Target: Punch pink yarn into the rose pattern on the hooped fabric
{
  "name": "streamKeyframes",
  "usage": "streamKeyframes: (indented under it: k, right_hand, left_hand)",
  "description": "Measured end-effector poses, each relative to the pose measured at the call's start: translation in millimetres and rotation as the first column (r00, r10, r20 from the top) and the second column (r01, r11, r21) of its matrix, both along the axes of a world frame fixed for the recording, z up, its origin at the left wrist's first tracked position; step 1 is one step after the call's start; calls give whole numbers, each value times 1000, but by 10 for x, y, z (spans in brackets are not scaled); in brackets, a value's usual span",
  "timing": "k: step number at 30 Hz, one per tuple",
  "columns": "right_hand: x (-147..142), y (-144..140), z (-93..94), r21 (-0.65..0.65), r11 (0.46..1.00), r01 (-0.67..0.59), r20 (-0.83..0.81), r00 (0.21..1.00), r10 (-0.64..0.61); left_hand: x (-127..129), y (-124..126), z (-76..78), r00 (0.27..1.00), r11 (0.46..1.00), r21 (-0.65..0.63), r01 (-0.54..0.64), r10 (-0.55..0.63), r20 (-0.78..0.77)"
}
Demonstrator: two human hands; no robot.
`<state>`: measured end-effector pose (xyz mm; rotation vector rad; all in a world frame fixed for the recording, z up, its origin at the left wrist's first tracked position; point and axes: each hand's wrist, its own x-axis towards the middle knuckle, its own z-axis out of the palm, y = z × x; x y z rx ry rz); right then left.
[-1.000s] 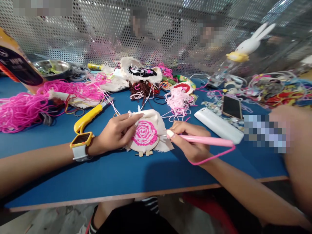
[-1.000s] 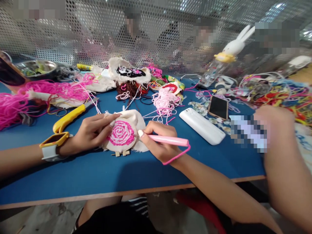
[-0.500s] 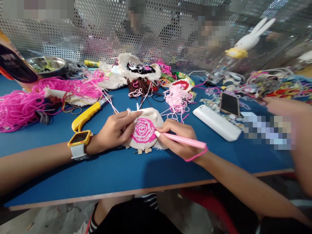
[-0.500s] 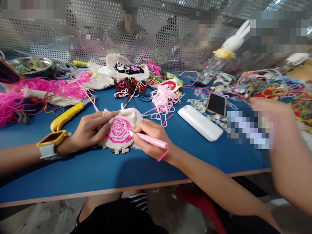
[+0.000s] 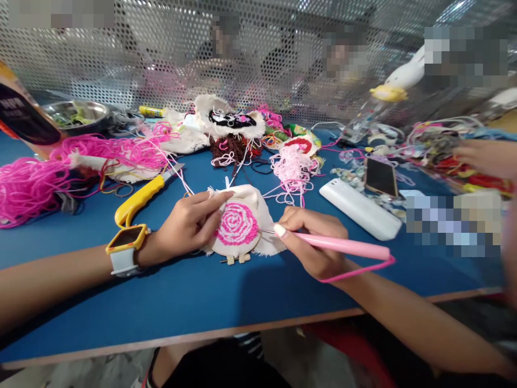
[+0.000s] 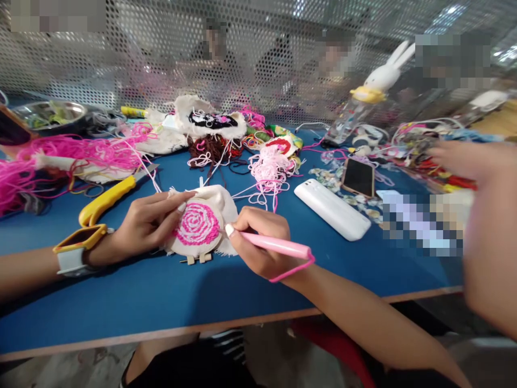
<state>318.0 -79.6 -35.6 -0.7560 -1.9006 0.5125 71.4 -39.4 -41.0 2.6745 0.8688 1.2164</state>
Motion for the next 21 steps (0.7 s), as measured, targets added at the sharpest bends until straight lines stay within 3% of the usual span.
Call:
streamKeyframes:
  k: [11,18,21]
  right_hand:
    - [1,-1,47,-20,1000,-5,38,999,5]
    - [-56,9,130,-52,998,17,186,983,-7]
    - [-47,62,93,-34,999,-13,177,984,19]
  left_hand:
    - [-9,-7,20,999,1000,-19,-22,21,-29]
    - [-3,-17,21,999,997,-60,-40,38,-31]
    - [1,-15,27,998,996,-69,-53,50,-34]
